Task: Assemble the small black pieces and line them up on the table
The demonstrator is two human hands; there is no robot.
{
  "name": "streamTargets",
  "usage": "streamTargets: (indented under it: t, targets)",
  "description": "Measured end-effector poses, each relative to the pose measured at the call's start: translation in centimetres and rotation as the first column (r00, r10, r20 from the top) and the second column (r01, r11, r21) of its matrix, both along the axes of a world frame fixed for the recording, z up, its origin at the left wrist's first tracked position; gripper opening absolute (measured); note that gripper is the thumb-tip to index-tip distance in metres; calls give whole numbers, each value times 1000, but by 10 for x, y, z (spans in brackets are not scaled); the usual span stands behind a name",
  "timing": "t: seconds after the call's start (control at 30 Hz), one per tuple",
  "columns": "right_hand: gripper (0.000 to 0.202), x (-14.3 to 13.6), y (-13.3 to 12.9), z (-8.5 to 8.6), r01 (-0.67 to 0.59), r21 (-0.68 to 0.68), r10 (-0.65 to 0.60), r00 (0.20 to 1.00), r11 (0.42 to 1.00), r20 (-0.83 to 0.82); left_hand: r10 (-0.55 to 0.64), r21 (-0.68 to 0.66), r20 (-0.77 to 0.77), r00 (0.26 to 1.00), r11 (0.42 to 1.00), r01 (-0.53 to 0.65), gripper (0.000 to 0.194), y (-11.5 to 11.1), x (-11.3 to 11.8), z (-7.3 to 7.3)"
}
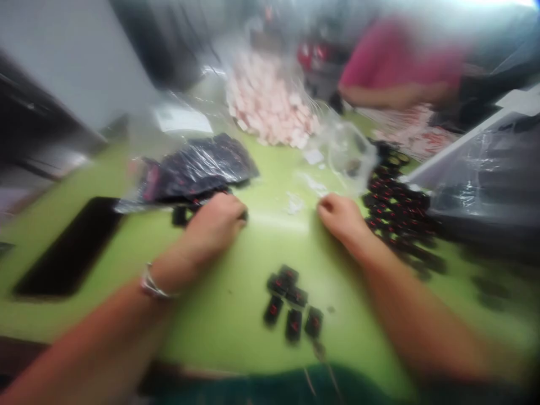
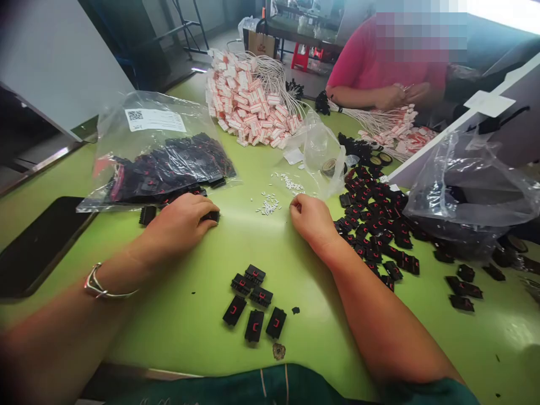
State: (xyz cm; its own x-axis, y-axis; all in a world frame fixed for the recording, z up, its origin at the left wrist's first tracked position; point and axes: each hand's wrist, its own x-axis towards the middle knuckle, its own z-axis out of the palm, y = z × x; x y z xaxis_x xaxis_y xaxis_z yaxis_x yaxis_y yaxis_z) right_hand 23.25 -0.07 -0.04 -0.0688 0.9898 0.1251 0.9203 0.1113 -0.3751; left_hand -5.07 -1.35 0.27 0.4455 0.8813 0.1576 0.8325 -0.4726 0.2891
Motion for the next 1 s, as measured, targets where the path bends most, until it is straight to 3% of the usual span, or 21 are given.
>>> streamTargets:
  t: [0.1, 0.17, 0.27, 0.37, 0.5, 0.57, 0.67, 0.8, 0.9, 1.0]
  targets:
    - [19, 4, 7, -10, -41, 42, 41, 999, 998, -15, 57, 17, 144, 988, 998, -60, 22, -3, 7, -2]
    - [19, -1, 8, -15, -79, 55, 79, 997, 995, 5, 115, -48, 335, 935, 993, -105, 31, -8, 13, -2]
    - [21, -12, 9, -18, -73, 69, 68, 996, 995, 63, 284, -321, 613, 737, 942, -95, 36, -15, 22, -1]
    - [22, -21, 7, -19, -63, 74, 53, 991, 995, 121, 477, -582, 711, 517, 811, 51, 39, -21, 30, -1]
    - [22, -23, 4, -21, -50, 76, 36, 983, 996, 182, 683, -713, 699, 213, 641, 285, 36, -25, 37, -1]
    - [21, -22, 5, -23, -45, 72, 31, 982, 996, 189, 741, -723, 660, 125, 581, 373, 32, -26, 40, -1]
    - [20, -19, 6, -25, -49, 64, 37, 982, 997, 183, 764, -712, 639, 88, 545, 443, 30, -27, 41, -1]
    - [16, -20, 1, -21, -90, 111, 81, 993, 990, 89, 754, -695, 650, 96, 537, 478, 32, -28, 40, -2]
    - [12, -30, -14, -12, -203, 222, 227, 970, 954, -88, 747, -682, 655, 114, 520, 513, 34, -29, 41, -2]
    - [10, -45, -34, -2, -341, 314, 417, 882, 886, -220, 731, -662, 671, 127, 513, 546, 34, -31, 43, -1]
